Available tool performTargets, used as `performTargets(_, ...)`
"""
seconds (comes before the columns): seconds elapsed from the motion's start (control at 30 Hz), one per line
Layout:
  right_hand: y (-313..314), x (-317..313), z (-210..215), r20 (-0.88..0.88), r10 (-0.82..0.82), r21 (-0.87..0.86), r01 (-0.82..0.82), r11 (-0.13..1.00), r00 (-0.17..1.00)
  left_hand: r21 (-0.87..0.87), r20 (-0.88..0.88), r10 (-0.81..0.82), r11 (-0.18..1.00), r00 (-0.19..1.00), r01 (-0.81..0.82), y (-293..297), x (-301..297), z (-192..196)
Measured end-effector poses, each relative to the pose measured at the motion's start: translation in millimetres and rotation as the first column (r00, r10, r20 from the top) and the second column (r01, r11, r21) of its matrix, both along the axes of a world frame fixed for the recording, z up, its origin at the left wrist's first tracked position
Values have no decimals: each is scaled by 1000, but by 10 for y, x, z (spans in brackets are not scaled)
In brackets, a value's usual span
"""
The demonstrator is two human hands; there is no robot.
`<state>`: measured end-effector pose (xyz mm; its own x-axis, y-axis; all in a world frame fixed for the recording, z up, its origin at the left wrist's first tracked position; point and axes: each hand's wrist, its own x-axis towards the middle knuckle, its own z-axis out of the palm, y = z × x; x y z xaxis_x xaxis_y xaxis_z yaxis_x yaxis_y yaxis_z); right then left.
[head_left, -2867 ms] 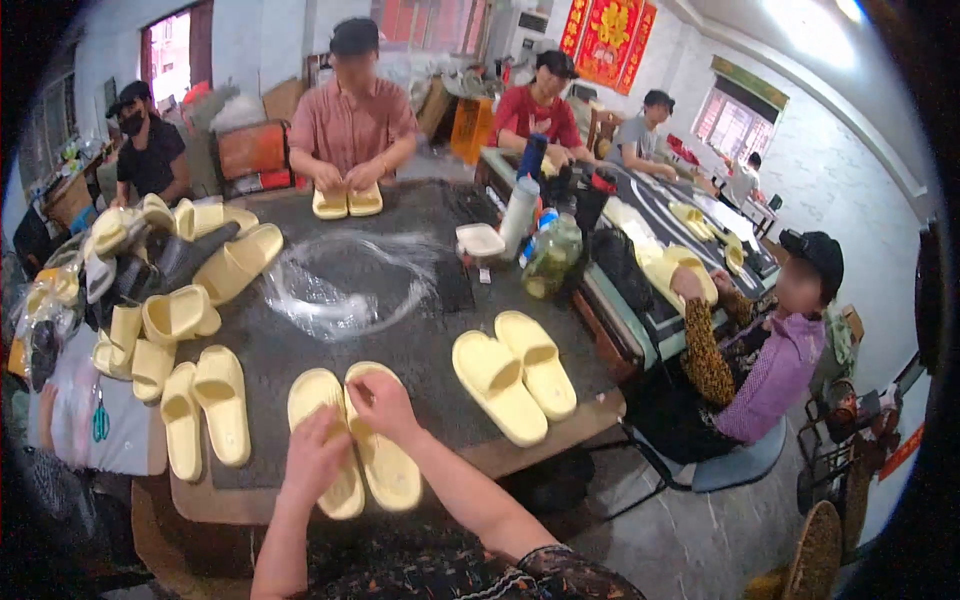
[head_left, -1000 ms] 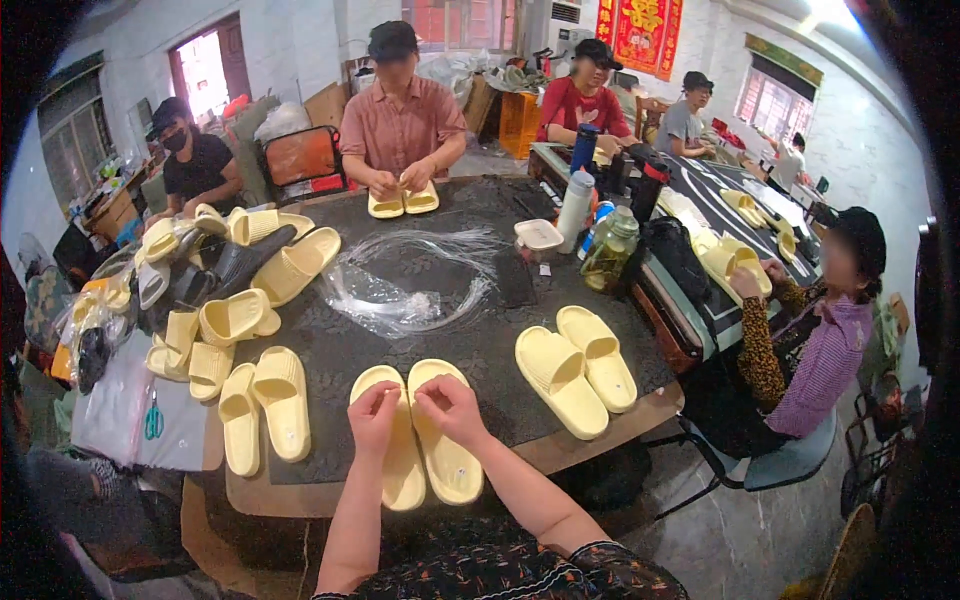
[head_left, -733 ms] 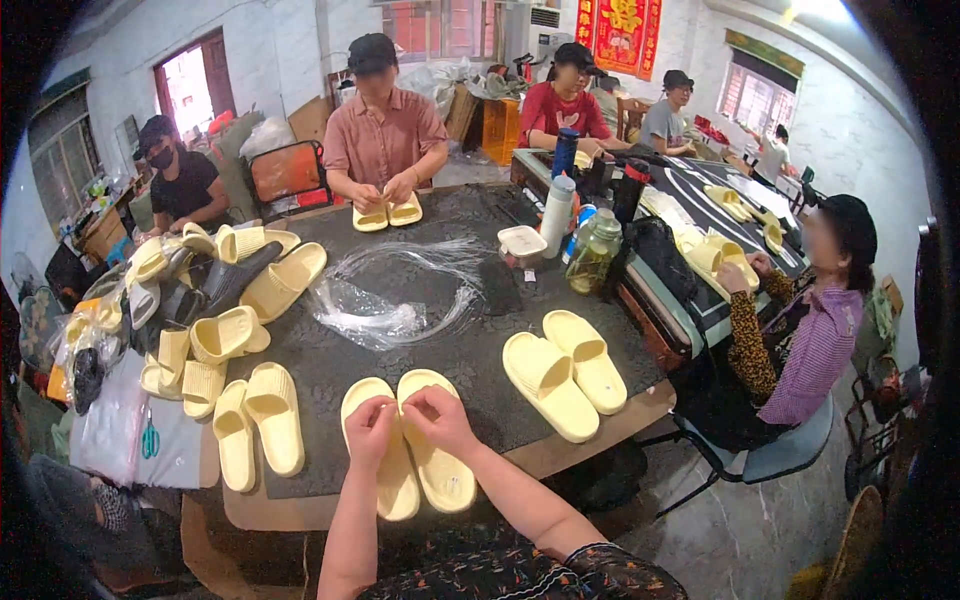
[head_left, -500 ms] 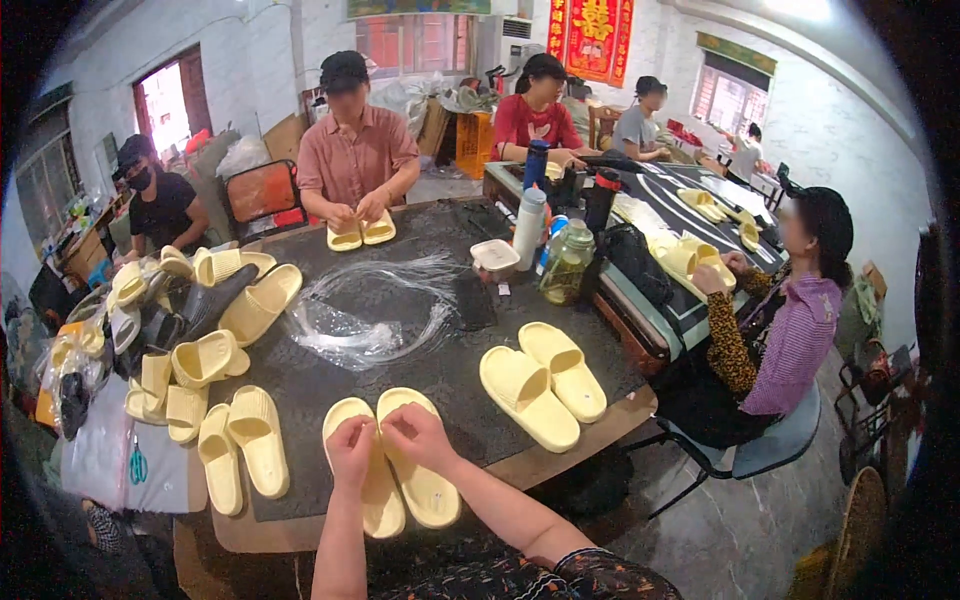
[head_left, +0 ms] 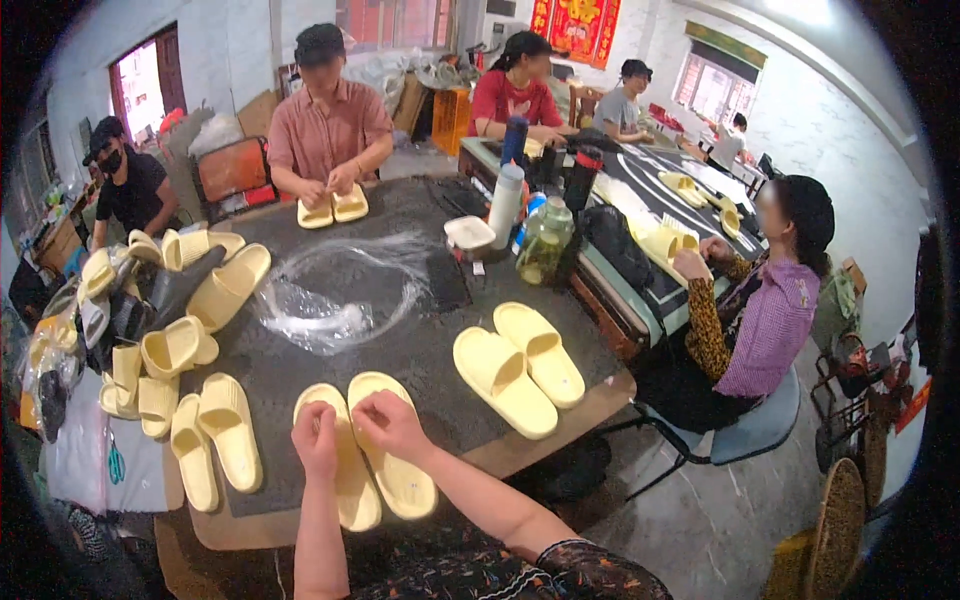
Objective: Inspecting and processing foam slippers at a manufacturing workstation.
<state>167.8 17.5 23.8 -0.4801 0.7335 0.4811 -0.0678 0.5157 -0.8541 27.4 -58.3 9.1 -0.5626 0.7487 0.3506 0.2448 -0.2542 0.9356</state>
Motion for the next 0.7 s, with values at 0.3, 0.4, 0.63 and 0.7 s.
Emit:
performTargets(0.3,-58,8,-55,8,21,-40,-21,999,1000,78,151,16,997,988,-28,-72,74,120)
performTargets(0.4,-29,-12,-105,40,4,40,-5,999,999,70,-52,18,997,998,-14,-6,20,-8)
performTargets(0.63,-41,-3,-39,30,16,32,-17,999,999,0,120,32,999,992,-33,-46,24,14)
performTargets(0.7,-58,8,-26,9,1,5,-1,1000,1000,60,-211,-19,998,977,32,-13,109,68)
